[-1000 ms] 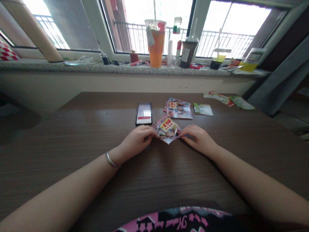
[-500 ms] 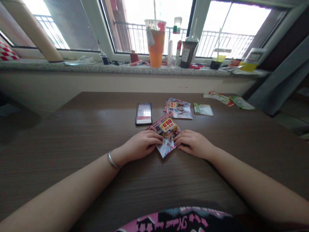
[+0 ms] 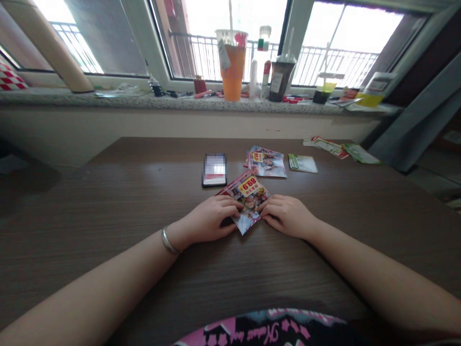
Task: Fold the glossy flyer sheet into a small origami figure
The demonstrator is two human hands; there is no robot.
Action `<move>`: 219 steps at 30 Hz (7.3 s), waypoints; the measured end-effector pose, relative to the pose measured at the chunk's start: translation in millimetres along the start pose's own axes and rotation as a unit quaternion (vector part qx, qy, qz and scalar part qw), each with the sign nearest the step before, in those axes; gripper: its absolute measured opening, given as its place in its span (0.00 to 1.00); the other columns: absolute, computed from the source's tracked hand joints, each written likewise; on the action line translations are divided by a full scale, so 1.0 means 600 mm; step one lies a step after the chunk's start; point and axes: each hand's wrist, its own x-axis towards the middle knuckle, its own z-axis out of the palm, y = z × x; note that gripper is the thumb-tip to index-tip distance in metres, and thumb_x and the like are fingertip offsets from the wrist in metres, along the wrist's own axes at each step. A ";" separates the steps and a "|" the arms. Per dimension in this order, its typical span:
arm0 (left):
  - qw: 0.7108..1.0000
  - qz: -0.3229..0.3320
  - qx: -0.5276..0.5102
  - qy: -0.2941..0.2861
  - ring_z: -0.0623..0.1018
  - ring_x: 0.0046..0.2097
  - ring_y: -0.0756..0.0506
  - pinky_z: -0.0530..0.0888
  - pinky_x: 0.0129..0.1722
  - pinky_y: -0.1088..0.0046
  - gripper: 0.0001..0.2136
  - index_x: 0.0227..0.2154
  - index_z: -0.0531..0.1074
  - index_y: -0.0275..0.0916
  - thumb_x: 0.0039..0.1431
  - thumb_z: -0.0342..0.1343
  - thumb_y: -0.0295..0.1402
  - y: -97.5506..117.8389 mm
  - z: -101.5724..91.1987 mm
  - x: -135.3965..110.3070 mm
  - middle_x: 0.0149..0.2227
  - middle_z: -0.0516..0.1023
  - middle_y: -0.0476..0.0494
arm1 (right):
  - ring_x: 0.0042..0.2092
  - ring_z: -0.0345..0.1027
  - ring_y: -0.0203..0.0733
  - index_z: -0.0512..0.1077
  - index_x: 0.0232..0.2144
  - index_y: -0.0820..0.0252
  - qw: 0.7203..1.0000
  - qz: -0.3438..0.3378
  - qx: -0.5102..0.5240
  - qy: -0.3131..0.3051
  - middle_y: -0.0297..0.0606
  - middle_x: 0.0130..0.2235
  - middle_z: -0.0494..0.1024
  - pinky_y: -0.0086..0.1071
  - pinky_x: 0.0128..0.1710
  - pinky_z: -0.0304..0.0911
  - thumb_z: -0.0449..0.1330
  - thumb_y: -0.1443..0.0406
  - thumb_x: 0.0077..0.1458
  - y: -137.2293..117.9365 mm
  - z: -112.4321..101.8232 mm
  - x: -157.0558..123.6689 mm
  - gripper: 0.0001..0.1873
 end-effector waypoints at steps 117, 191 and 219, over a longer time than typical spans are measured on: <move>0.978 -0.184 0.011 0.094 0.71 0.37 0.46 0.70 0.37 0.70 0.03 0.34 0.71 0.36 0.57 0.54 0.28 -0.009 0.028 0.012 0.36 0.69 0.44 | 0.41 0.66 0.41 0.77 0.45 0.50 0.998 0.036 -0.044 0.029 0.39 0.42 0.77 0.35 0.42 0.63 0.54 0.62 0.63 0.007 0.022 0.004 0.14; 0.976 -0.078 0.206 0.002 0.63 0.60 0.35 0.56 0.63 0.53 0.20 0.55 0.66 0.41 0.63 0.50 0.42 0.036 0.026 0.003 0.54 0.69 0.38 | 0.39 0.65 0.41 0.75 0.41 0.58 0.988 0.007 -0.155 -0.013 0.40 0.37 0.76 0.32 0.37 0.60 0.52 0.67 0.63 -0.009 0.006 0.008 0.12; 0.982 -0.042 0.177 -0.050 0.69 0.53 0.38 0.64 0.58 0.56 0.21 0.57 0.64 0.40 0.63 0.50 0.39 0.044 0.011 0.014 0.50 0.70 0.38 | 0.46 0.65 0.43 0.71 0.51 0.52 0.995 -0.027 -0.101 0.002 0.37 0.48 0.76 0.35 0.42 0.63 0.51 0.67 0.63 -0.008 0.007 0.012 0.17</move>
